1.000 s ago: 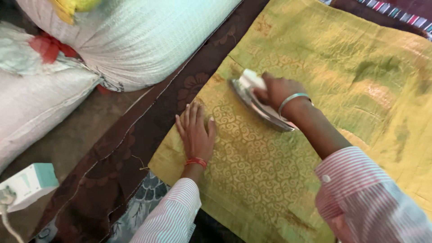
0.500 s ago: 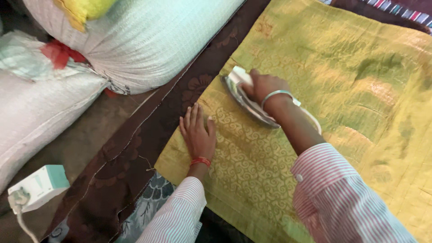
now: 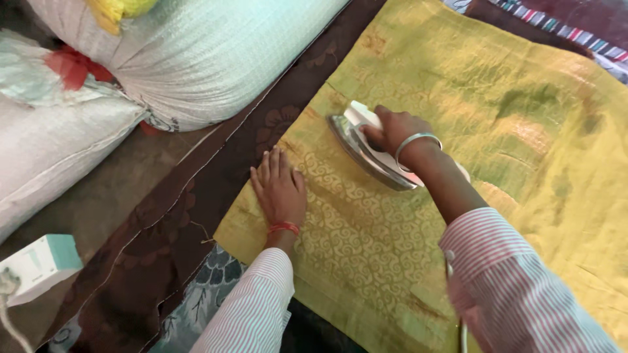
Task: The person irons a large yellow patterned cloth laid out on a bed. They use a steam iron with their right hand while smoothing the fabric with their left hand, repeatedly moving the iron across different sections of the cloth.
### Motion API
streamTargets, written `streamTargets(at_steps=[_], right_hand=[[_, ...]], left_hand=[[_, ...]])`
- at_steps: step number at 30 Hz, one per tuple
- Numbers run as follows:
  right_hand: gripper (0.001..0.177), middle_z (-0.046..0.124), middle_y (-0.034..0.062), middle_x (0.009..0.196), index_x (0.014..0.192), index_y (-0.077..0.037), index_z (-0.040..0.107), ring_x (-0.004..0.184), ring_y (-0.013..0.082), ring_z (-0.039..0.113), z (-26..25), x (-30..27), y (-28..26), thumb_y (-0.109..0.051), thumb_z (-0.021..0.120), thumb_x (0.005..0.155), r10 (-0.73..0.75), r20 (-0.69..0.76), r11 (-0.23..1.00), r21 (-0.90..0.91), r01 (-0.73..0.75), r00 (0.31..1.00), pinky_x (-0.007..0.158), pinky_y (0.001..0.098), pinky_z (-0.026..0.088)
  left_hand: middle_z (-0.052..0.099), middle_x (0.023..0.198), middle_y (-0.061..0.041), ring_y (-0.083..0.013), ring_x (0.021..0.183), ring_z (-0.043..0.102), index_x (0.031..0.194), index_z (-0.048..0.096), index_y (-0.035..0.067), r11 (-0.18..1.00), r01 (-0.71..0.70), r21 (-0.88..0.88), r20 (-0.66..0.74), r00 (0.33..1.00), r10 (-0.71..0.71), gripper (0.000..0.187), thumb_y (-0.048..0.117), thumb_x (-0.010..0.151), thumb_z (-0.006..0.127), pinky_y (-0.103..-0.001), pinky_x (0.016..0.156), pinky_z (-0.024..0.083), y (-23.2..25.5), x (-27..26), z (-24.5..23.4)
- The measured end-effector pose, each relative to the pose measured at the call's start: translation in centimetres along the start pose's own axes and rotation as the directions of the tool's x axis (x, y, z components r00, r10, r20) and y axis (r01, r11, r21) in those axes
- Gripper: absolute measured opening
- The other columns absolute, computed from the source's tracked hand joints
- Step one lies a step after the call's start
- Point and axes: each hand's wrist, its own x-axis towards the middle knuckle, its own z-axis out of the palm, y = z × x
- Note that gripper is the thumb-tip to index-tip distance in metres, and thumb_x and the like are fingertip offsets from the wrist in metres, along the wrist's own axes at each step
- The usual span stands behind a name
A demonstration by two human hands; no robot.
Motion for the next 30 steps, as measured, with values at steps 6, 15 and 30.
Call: streamTargets(at_steps=[6,15,30], right_hand=[[0.049,0.073,0.0231,0.104,0.123,-0.016,0.06,0.098,0.0444,0.069,0.2,-2.8,2.2,-0.057,0.056,0.097,0.08,0.013,0.996,-0.027,-0.08,0.997,0.083,0.0547,0.054],[0.049,0.073,0.0226,0.106,0.123,-0.016,0.06,0.098,0.0448,0.069,1.4,-6.1,5.9,-0.057,0.055,0.096,0.229,-0.007,0.973,0.012,-0.229,0.973,0.084,0.0553,0.054],[0.056,0.072,0.0261,0.105,0.129,-0.014,0.057,0.1,0.0461,0.068,2.4,-13.6,11.4,-0.06,0.052,0.097,0.378,-0.037,0.925,0.059,-0.375,0.925,0.086,0.056,0.053]], left_hand=[[0.047,0.159,-0.005,-0.0251,0.15,0.036,0.146,0.055,0.006,0.995,-0.008,0.094,-0.009,1.0,0.009,0.051,0.029,0.1,0.051,-0.056,0.122,0.022,0.0,0.0,0.2],[0.047,0.159,-0.004,-0.0239,0.15,0.037,0.146,0.057,0.008,0.993,-0.005,0.118,-0.023,1.0,0.008,0.05,0.03,0.102,0.054,-0.06,0.122,0.021,-0.5,-0.4,1.4],[0.036,0.167,-0.008,-0.0286,0.155,0.026,0.15,0.048,0.017,0.924,-0.09,-0.371,0.186,0.968,0.169,0.06,0.039,0.096,0.057,-0.054,0.131,0.016,10.0,-2.6,0.5]])
